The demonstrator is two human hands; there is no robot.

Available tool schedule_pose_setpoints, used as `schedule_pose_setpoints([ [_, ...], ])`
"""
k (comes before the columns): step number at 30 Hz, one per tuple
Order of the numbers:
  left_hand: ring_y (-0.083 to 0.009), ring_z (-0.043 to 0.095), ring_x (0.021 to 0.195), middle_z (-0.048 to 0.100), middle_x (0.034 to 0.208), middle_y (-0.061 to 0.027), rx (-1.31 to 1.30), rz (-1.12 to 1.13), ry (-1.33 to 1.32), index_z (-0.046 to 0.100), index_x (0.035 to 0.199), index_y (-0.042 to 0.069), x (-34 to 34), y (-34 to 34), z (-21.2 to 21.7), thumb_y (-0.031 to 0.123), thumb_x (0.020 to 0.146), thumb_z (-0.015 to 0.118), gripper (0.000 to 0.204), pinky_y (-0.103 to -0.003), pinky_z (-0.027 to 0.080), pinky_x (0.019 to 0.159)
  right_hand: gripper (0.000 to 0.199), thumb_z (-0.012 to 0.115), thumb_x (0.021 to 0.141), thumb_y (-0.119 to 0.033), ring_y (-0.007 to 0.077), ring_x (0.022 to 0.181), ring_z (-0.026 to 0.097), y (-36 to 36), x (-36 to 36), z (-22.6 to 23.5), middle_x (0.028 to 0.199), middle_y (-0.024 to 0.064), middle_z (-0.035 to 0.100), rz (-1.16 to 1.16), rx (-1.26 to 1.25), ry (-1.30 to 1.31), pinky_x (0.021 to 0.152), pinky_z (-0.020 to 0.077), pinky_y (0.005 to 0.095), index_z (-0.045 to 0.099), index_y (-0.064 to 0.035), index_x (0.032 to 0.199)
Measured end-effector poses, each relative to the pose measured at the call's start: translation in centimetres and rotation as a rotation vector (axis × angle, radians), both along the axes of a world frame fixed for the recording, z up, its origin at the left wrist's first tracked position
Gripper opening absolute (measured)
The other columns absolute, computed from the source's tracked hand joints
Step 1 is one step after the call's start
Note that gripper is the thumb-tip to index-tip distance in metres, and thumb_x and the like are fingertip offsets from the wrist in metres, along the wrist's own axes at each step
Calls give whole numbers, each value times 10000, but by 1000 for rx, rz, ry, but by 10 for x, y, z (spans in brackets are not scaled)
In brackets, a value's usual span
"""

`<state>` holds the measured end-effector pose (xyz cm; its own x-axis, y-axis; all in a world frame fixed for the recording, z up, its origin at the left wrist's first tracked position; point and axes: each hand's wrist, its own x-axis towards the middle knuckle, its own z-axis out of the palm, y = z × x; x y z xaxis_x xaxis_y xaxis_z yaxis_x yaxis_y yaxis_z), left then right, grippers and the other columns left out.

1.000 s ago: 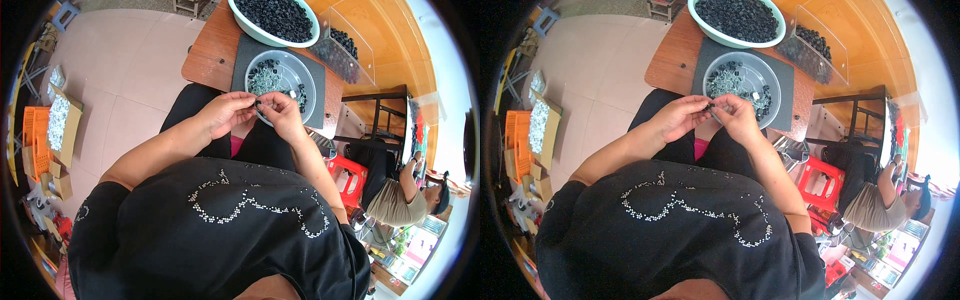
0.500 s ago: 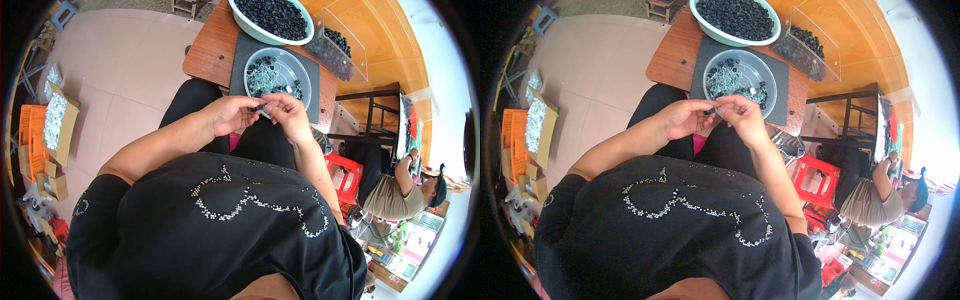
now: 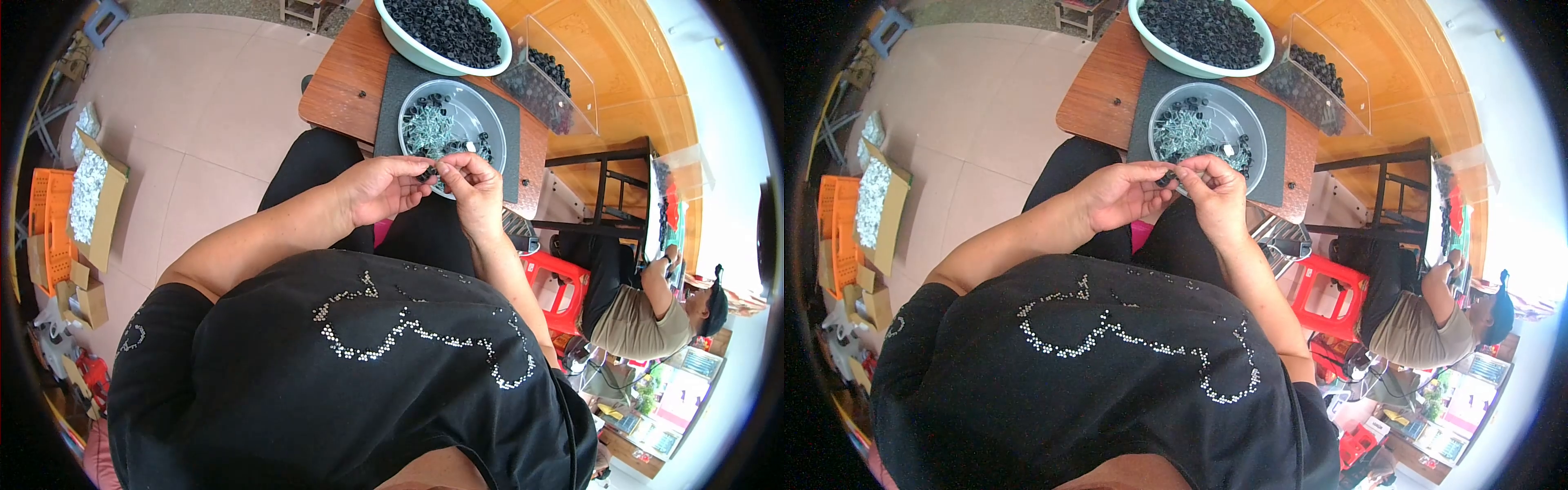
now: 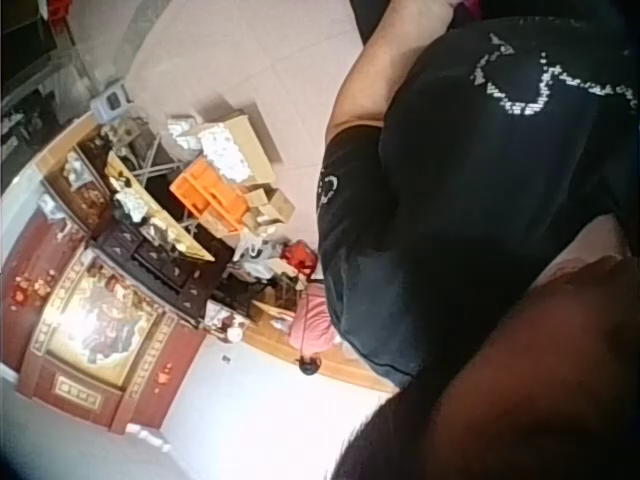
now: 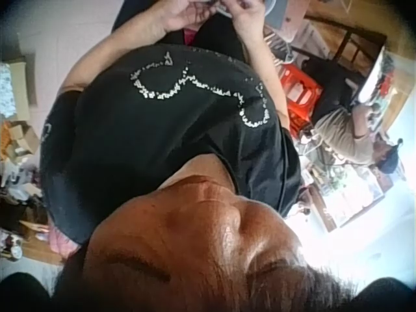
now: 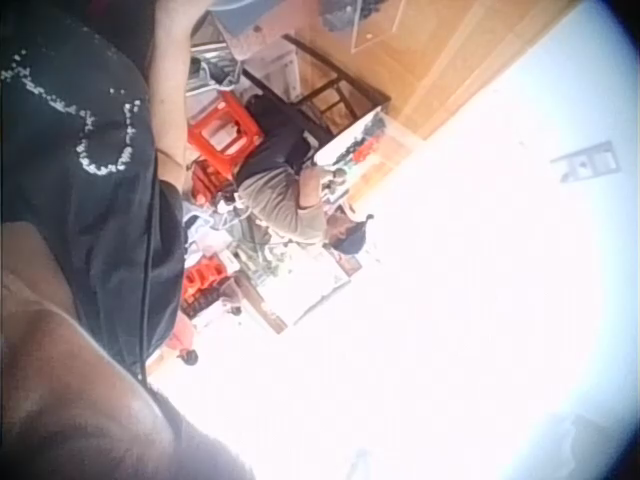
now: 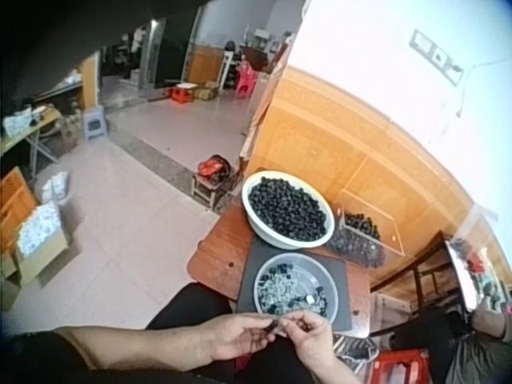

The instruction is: The person repeatedly picks up small pins and caps from a tray and fits them together by hand.

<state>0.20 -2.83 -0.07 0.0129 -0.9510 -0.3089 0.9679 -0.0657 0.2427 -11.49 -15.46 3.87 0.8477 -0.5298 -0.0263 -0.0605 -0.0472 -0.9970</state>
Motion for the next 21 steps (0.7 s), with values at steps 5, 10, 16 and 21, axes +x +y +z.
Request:
schedule_pose_setpoints([
  [5, -124, 569, 870, 608, 921, -30, -9, 1, -27, 602, 1013, 39, -2, 1, -1, 148, 901, 536, 170, -218, 468, 726, 18, 611, 836, 17, 83, 687, 598, 5, 1, 9, 794, 47, 637, 17, -68, 23, 613, 469, 204, 618, 7, 850],
  [10, -112, 563, 855, 598, 919, -23, -31, 44, -81, 596, 987, 37, -6, -1, -5, 143, 910, 524, 149, -218, 468, 738, 71, 659, 744, 36, 156, 641, 601, 9, -1, 12, 719, 85, 593, 73, -719, 9, 580, 464, 253, 623, 3, 795],
  [16, -94, 559, 848, 585, 917, -24, -79, 75, -65, 571, 982, 39, -9, 0, -6, 144, 929, 506, 134, -222, 476, 785, 203, 653, 720, 66, 191, 747, 605, 7, -5, 0, 826, 108, 608, 64, -786, -93, 641, 488, 270, 656, -6, 909],
  [21, -90, 560, 849, 586, 923, -27, -96, 97, -67, 567, 1010, 43, -9, 0, -10, 150, 930, 515, 143, -210, 476, 806, 305, 646, 727, 75, 197, 809, 609, 18, -5, 0, 916, 115, 610, 39, -681, -80, 680, 494, 267, 657, -27, 1014],
])
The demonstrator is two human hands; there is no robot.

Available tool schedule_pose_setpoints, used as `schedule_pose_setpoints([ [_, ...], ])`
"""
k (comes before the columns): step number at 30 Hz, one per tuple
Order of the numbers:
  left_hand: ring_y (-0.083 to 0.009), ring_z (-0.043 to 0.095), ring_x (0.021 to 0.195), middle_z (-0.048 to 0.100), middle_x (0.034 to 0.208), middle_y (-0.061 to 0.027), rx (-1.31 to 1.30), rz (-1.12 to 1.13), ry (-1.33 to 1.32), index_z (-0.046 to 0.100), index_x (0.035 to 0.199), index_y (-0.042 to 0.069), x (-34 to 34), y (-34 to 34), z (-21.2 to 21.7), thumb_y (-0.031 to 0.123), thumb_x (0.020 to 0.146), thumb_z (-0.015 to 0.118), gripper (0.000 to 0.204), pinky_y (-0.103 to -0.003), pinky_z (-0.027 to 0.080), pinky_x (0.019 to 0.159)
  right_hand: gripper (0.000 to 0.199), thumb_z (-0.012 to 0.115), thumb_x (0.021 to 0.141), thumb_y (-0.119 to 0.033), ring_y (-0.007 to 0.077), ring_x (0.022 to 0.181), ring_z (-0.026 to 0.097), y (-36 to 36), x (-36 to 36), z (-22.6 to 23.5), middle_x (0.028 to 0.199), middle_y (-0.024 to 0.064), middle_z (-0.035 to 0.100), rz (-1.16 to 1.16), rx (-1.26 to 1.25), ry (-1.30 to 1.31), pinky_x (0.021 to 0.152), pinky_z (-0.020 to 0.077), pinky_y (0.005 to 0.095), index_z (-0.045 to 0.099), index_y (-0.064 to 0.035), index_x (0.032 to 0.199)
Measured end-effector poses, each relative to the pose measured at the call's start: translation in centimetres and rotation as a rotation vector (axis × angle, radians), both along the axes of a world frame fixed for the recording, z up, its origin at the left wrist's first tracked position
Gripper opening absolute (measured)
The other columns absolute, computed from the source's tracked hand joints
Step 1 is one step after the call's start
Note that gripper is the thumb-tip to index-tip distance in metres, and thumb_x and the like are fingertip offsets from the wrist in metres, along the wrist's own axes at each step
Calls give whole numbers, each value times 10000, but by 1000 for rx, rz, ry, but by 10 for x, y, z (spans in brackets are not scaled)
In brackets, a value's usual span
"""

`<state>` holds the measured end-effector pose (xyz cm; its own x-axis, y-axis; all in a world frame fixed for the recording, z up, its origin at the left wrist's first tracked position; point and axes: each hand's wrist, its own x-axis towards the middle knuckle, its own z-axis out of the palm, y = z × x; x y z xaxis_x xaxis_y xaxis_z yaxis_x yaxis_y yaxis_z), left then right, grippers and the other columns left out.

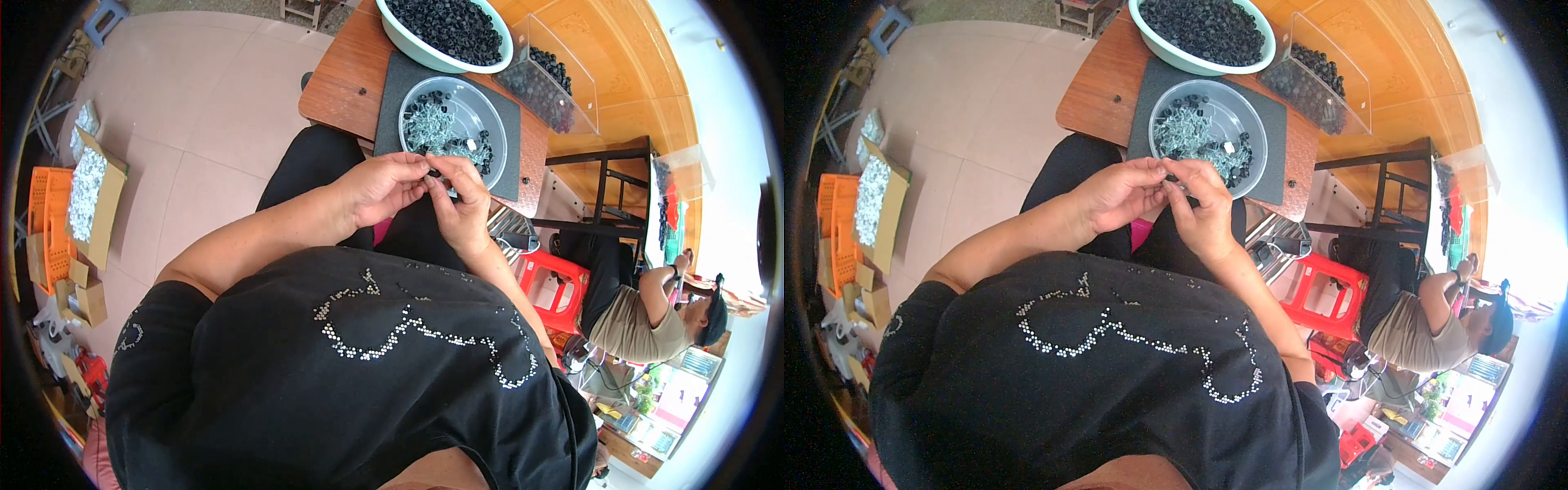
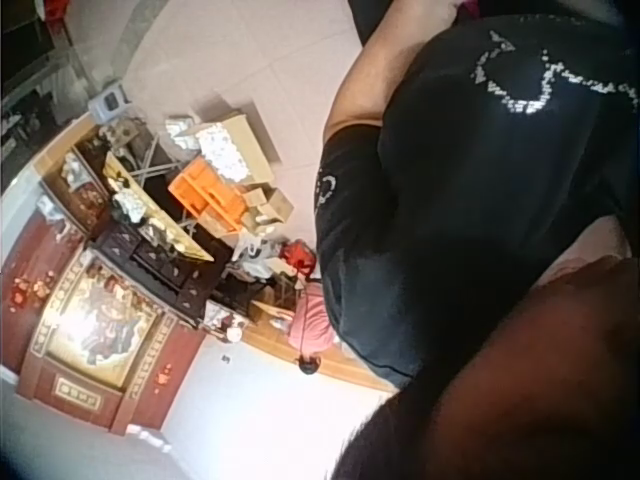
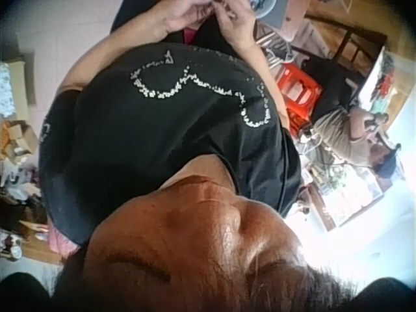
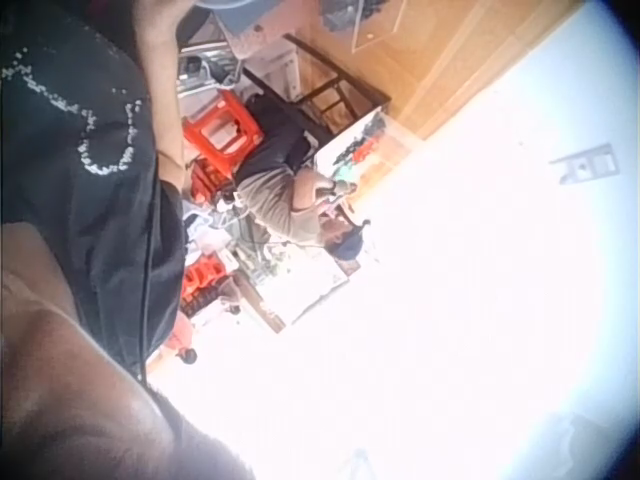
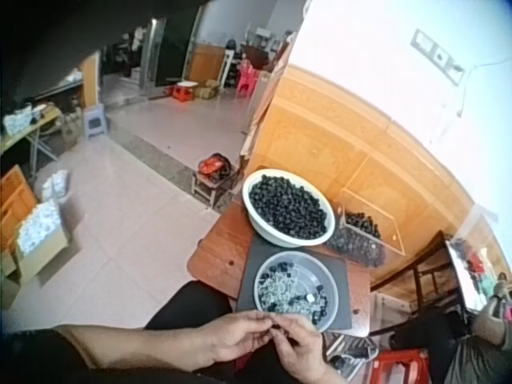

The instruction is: The person repeatedly picks up small pins and caps from a tray and fits them together by hand.

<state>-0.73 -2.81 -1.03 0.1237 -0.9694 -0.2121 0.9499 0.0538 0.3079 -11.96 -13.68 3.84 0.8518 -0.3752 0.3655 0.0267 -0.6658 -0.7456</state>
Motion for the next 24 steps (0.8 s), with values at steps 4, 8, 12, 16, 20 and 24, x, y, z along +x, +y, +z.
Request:
schedule_pose_setpoints([
  [4, -97, 565, 871, 588, 932, -30, -22, -5, -12, 568, 1019, 39, 2, 0, 2, 157, 927, 526, 156, -213, 479, 820, 331, 641, 739, 78, 185, 809, 605, -5, 0, -4, 918, 106, 611, 26, 10, -28, 684, 491, 259, 647, -26, 1054],
  [8, -114, 576, 896, 590, 933, -36, 17, 3, 22, 573, 1012, 36, 3, -1, 4, 152, 912, 554, 155, -210, 488, 828, 311, 636, 757, 72, 157, 787, 599, -8, -1, -4, 889, 95, 616, 15, -92, -66, 670, 486, 242, 639, -18, 1055],
  [12, -128, 586, 916, 598, 955, -57, 27, 26, 47, 576, 1022, 25, 7, -1, 0, 141, 899, 571, 169, -204, 498, 830, 243, 667, 759, 47, 118, 718, 590, -4, -6, -6, 844, 77, 622, -138, 238, -44, 641, 474, 220, 637, -11, 992],
  [16, -136, 589, 936, 605, 980, -76, 27, 33, 48, 571, 1057, 6, 9, 0, 3, 130, 896, 572, 203, -208, 499, 855, 215, 700, 737, 33, 112, 673, 581, -12, -9, -3, 843, 73, 624, -117, 55, -69, 624, 469, 220, 639, -11, 938],
  [20, -136, 586, 950, 601, 1013, -88, -18, 30, 39, 560, 1091, -14, 9, -1, 2, 121, 900, 562, 234, -215, 495, 881, 210, 703, 728, 36, 122, 673, 584, -8, -11, 3, 854, 81, 626, -108, -22, -83, 616, 472, 226, 644, -10, 925],
  [24, -133, 582, 959, 597, 1024, -88, -27, 26, 34, 567, 1089, -17, 8, 0, 2, 106, 903, 551, 223, -216, 489, 892, 213, 709, 718, 37, 129, 666, 584, -5, -10, 5, 857, 91, 626, -80, -85, -122, 600, 477, 235, 645, -6, 916],
])
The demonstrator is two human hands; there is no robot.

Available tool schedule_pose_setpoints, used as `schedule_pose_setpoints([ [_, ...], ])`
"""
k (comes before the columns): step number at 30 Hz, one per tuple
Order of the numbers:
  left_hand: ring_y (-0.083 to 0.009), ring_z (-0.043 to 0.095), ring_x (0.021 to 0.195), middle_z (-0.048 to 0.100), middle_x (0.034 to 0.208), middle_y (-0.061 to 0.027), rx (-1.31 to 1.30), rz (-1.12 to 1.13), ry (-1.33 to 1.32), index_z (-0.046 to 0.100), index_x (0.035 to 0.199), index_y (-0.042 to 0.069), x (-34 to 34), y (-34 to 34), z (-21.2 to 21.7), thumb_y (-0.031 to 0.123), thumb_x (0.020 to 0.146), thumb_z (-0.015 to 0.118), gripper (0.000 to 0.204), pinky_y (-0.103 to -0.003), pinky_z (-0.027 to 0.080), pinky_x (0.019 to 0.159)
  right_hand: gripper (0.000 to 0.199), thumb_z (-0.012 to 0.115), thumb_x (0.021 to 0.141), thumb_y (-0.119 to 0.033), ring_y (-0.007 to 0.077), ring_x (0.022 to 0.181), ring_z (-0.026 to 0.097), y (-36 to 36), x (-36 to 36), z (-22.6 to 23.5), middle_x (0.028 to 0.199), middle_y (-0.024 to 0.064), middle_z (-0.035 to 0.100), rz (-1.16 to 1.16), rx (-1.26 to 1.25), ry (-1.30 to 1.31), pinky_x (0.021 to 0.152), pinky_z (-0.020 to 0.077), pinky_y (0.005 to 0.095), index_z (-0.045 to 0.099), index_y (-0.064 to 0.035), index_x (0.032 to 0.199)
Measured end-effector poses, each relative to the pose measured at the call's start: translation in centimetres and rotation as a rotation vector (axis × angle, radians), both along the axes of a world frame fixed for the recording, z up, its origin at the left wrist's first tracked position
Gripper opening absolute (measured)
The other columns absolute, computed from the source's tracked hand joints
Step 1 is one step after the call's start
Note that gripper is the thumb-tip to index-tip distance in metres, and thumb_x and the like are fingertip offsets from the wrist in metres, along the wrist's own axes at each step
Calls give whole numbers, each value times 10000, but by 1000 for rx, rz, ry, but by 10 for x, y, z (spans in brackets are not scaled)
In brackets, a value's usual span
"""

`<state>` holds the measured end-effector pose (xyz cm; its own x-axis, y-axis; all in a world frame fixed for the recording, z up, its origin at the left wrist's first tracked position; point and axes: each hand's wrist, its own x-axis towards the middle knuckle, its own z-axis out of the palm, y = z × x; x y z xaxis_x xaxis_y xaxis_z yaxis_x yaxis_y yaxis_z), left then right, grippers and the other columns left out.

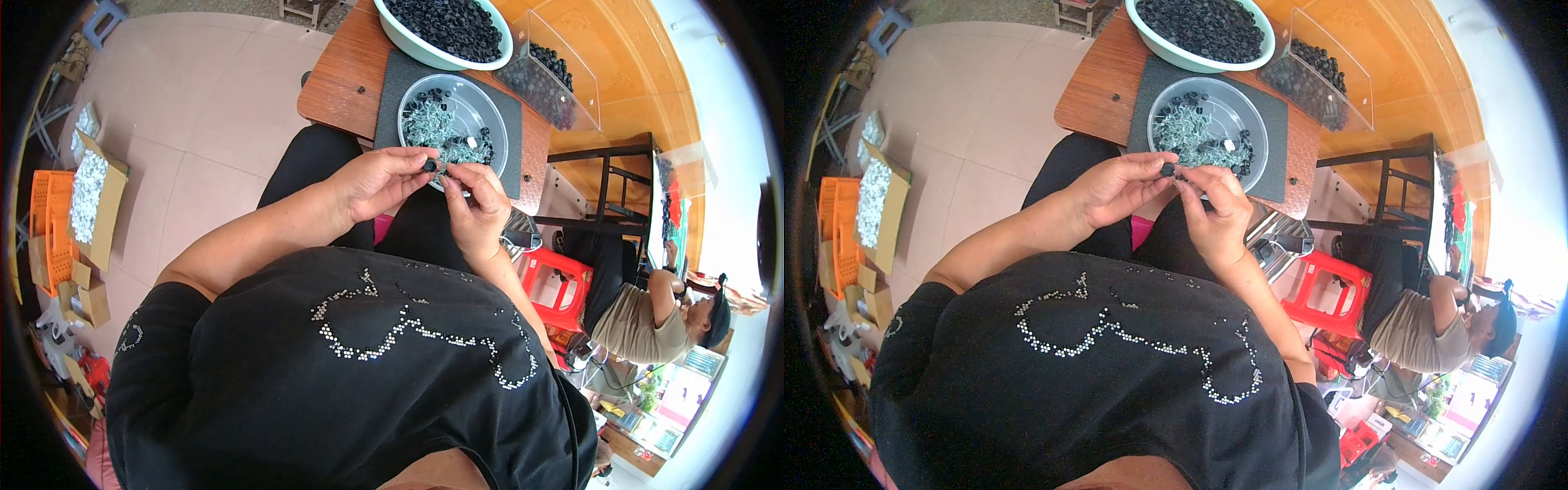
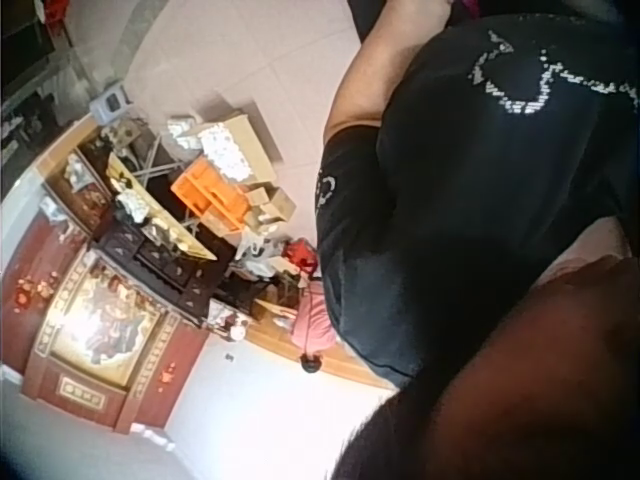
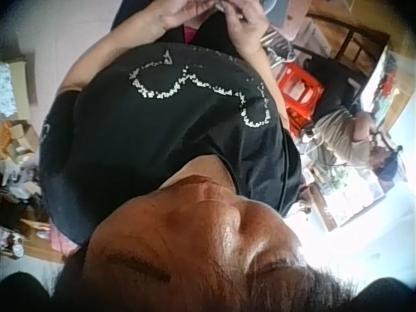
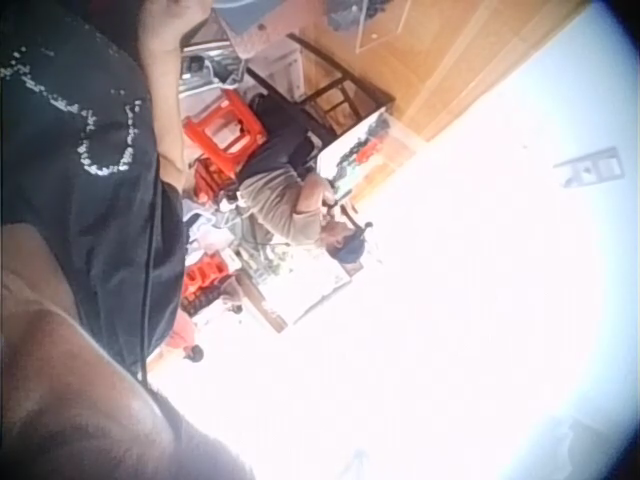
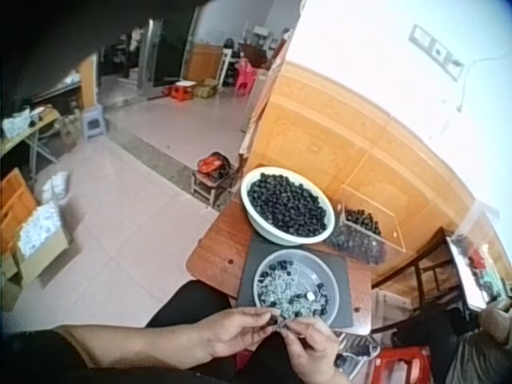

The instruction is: The person repeatedly picks up small pins and caps from a tray and fits them together by hand.

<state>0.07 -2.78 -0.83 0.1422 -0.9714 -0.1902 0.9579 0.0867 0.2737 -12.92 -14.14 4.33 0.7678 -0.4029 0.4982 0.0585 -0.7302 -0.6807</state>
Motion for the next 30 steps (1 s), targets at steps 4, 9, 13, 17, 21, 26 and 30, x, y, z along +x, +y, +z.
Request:
schedule_pose_setpoints([
  [4, -134, 582, 966, 598, 1030, -89, 26, 13, -25, 576, 1086, -16, -2, 0, 4, 88, 900, 547, 215, -224, 483, 908, 231, 720, 709, 30, 131, 648, 584, 4, 1, 2, 850, 97, 625, -15, -52, 7, 585, 476, 230, 638, -5, 922],
  [9, -150, 569, 1011, 592, 1057, -93, 41, 25, -44, 580, 1094, -1, -4, 0, 4, 63, 900, 534, 209, -242, 470, 932, 230, 731, 696, 21, 146, 638, 591, 7, 3, 1, 836, 100, 624, -35, -94, 30, 564, 482, 242, 632, -9, 902],
  [13, -157, 567, 1012, 598, 1043, -92, 61, 47, -80, 578, 1102, 5, -6, 1, 11, 60, 899, 535, 214, -248, 462, 941, 214, 735, 695, 8, 157, 628, 596, 6, 4, 0, 804, 105, 620, -50, -146, 52, 556, 488, 256, 629, -6, 880],
  [17, -161, 572, 993, 605, 1012, -85, 54, 71, -119, 585, 1062, 16, -6, 0, 8, 65, 889, 555, 182, -265, 461, 934, 218, 740, 690, 2, 154, 611, 585, 8, 5, 0, 776, 98, 611, -61, -118, 64, 549, 478, 250, 629, -6, 877],
  [21, -163, 577, 974, 608, 984, -74, 42, 79, -147, 594, 994, 33, -7, 1, 7, 65, 877, 574, 123, -273, 469, 909, 238, 752, 685, -11, 119, 593, 549, 4, 4, -9, 748, 69, 593, -84, 39, 96, 542, 449, 226, 633, -11, 892],
  [26, -161, 588, 950, 613, 960, -70, 19, 84, -150, 596, 966, 38, -8, 0, 7, 67, 876, 577, 96, -271, 475, 894, 274, 761, 690, -31, 65, 600, 501, 1, 2, -15, 738, 22, 573, -86, 281, 130, 542, 421, 195, 644, -21, 937],
  [30, -156, 606, 902, 621, 926, -65, 22, 65, -139, 596, 959, 39, -7, 1, 7, 74, 876, 581, 91, -268, 489, 865, 285, 764, 692, -40, 43, 607, 478, 1, 1, -11, 744, -2, 560, -56, 371, 165, 533, 402, 181, 652, -31, 955],
])
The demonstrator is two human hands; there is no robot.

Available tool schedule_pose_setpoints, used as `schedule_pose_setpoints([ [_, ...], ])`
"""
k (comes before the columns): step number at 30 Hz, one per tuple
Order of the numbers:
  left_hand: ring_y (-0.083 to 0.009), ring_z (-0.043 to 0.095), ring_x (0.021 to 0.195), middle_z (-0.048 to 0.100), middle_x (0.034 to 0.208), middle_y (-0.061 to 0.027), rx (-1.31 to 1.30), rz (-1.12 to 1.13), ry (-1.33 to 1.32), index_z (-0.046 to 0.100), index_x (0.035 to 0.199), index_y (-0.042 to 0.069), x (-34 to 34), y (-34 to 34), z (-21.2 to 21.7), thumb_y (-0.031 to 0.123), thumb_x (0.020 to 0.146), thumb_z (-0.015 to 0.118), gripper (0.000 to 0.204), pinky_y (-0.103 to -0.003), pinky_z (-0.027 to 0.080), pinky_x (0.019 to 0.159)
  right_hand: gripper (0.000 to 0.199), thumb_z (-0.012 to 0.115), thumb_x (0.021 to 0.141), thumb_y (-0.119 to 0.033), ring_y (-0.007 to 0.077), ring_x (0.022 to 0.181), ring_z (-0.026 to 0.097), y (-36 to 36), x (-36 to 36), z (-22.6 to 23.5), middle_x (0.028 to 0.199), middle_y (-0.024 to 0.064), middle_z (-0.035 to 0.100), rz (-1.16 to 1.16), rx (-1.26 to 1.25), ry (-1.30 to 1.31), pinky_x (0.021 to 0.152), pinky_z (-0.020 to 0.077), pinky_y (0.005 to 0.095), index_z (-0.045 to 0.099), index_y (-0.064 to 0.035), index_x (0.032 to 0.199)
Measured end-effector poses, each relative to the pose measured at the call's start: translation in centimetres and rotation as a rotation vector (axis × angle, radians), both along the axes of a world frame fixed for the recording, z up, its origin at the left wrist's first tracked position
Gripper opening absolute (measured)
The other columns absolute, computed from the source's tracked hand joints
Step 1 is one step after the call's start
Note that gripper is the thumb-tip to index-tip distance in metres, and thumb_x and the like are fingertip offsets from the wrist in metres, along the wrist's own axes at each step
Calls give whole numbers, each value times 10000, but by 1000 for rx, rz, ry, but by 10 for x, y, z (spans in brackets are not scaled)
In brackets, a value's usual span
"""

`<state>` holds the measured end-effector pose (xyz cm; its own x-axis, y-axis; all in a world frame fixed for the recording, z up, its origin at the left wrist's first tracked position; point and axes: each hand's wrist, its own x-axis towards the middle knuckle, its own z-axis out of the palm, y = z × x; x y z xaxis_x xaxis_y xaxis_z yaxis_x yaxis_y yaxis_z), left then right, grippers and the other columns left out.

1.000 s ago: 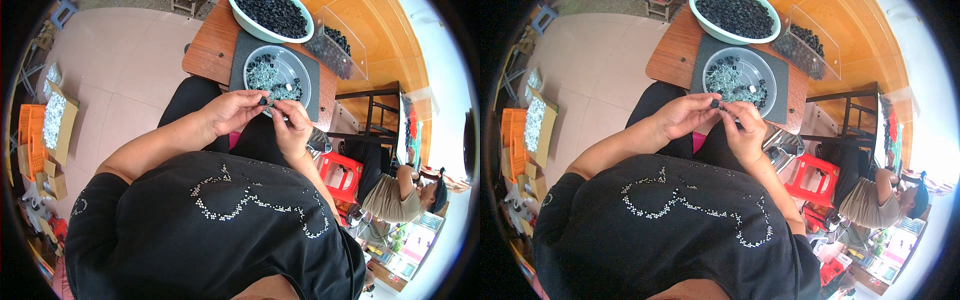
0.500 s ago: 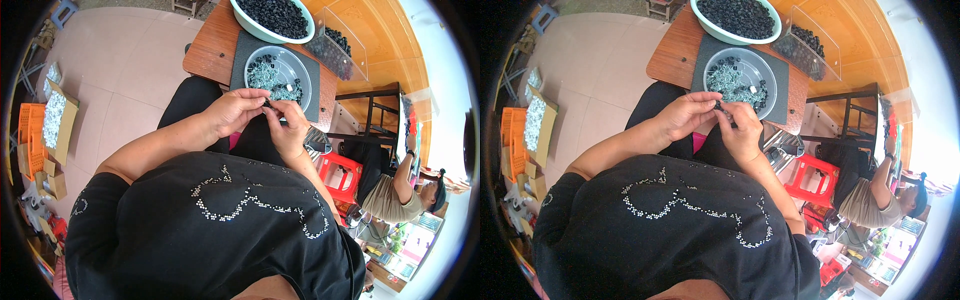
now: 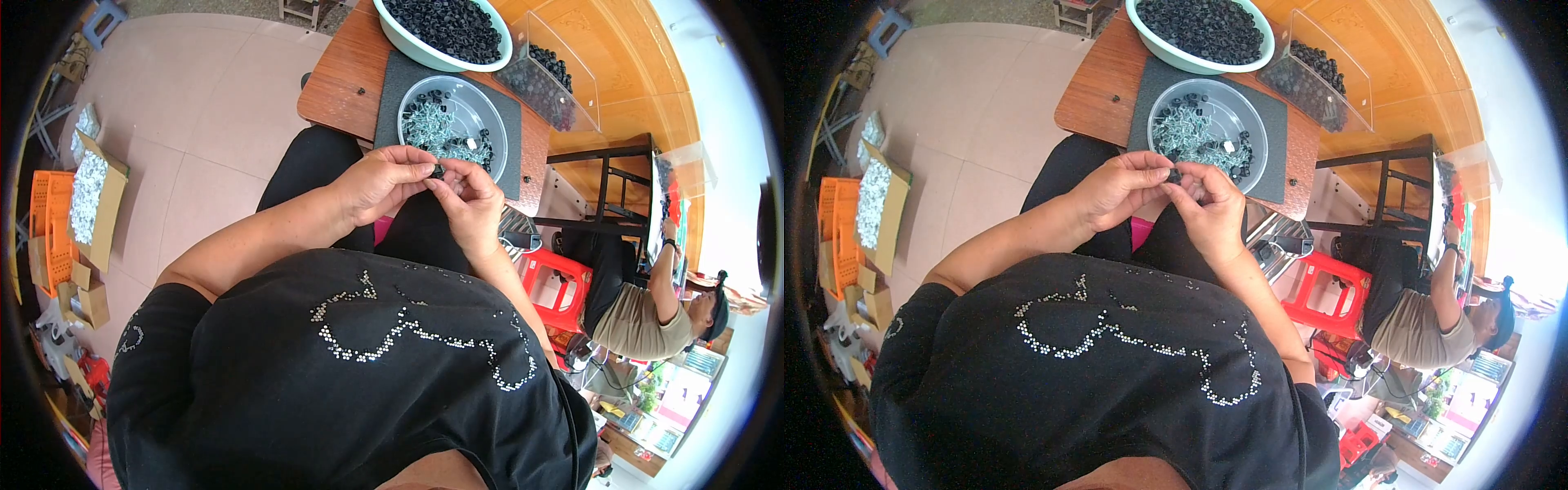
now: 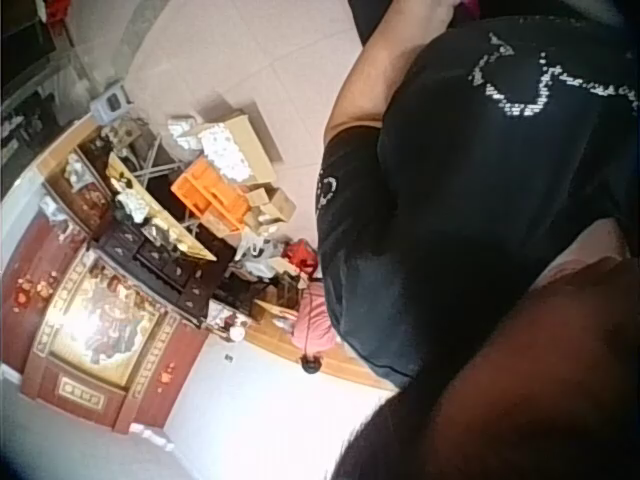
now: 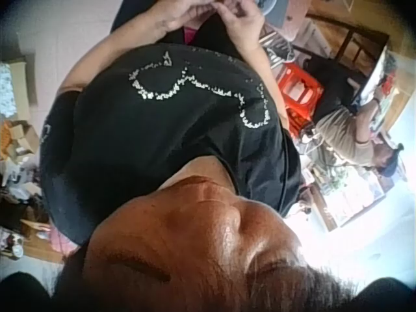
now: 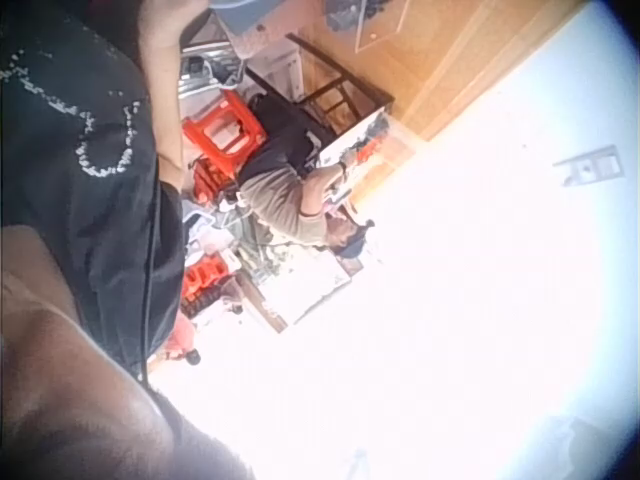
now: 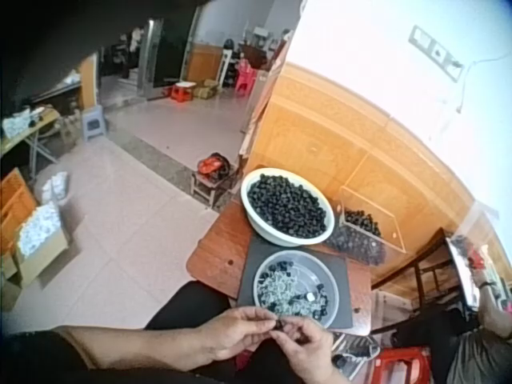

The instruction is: The person repeatedly picks up small pins and caps from a tray and fits them together by hand.

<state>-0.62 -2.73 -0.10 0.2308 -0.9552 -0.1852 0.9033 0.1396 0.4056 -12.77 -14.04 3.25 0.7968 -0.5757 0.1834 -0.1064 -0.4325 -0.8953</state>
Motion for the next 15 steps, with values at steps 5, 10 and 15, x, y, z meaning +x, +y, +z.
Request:
schedule_pose_setpoints([
  [5, -141, 617, 852, 626, 895, -61, 11, -45, 3, 598, 949, 45, 3, 0, -2, 92, 876, 588, 88, -259, 505, 812, 277, 778, 684, -66, 42, 594, 471, -6, 0, -1, 726, -8, 552, 38, -47, 28, 514, 392, 185, 659, -37, 932],
  [10, -128, 612, 824, 624, 868, -49, 35, -105, -37, 598, 919, 60, 5, 1, -1, 111, 876, 596, 67, -257, 506, 766, 240, 794, 668, -89, 43, 568, 465, -10, 0, 8, 691, -14, 555, 90, -49, 158, 508, 397, 201, 644, -34, 847],
  [15, -126, 597, 777, 613, 830, -29, 87, -134, -82, 596, 890, 77, 5, 1, -2, 127, 874, 604, 53, -268, 495, 748, 225, 799, 670, -96, 35, 570, 464, -9, 1, 17, 679, -24, 551, 111, 25, 224, 508, 395, 202, 630, -37, 806],
])
